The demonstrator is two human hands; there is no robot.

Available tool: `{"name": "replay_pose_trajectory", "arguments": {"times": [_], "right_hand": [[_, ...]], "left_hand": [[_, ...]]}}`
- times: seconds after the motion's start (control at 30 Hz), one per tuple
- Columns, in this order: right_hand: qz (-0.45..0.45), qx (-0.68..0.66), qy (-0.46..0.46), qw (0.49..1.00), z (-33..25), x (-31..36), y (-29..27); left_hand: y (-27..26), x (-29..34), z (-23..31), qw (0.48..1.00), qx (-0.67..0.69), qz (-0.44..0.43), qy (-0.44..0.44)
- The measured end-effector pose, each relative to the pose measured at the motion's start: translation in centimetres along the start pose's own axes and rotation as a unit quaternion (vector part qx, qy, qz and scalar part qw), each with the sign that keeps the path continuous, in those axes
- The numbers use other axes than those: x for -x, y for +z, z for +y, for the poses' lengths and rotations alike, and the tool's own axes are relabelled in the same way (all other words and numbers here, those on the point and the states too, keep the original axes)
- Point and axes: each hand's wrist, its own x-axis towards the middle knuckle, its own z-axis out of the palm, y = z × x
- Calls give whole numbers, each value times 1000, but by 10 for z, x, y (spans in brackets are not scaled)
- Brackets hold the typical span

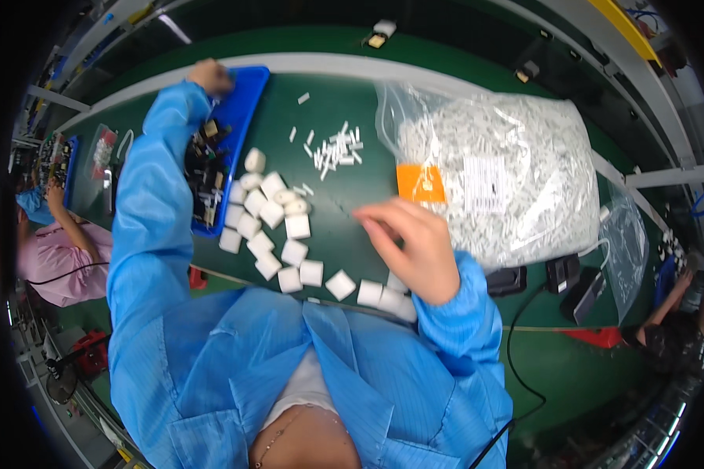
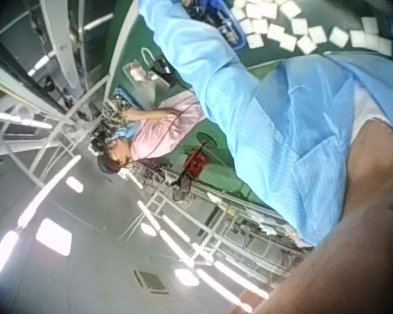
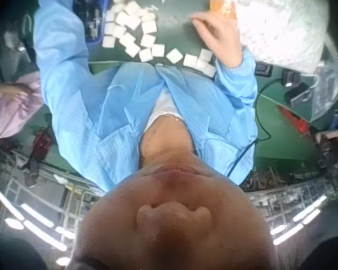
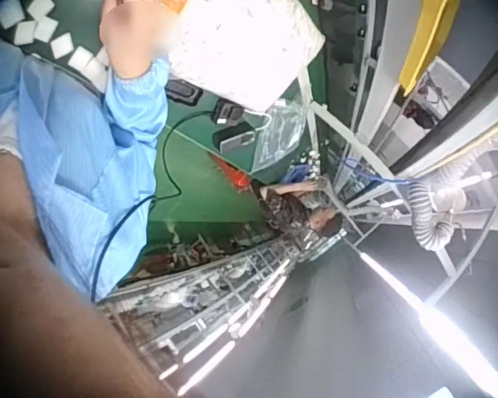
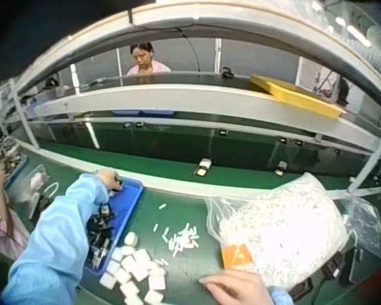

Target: The person assembles small electronic components by inserting white cylindrical pieces into white plastic housings and placing them into a blue tray. The person repeatedly picks up components from the table and a large bag, inserts them into the housings, and deposits the assembled units into the tray.

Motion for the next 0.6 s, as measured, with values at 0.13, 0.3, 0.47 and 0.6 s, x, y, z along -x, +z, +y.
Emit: {"name": "replay_pose_trajectory", "arguments": {"times": [0.13, 0.3, 0.47, 0.6], "right_hand": [[-90, 111, -113, 983, 15, -12, 33], [-69, 166, -167, 970, 13, -36, 80], [-30, 184, -131, 974, 31, -57, 94], [-82, 195, -146, 966, 55, -63, 110]], "left_hand": [[-33, 16, 1, 985, 46, 159, 53], [-72, 127, 88, 841, 504, 181, 70], [-36, 211, 119, 741, 654, 111, 109], [14, 252, 141, 605, 794, -9, 63]]}}
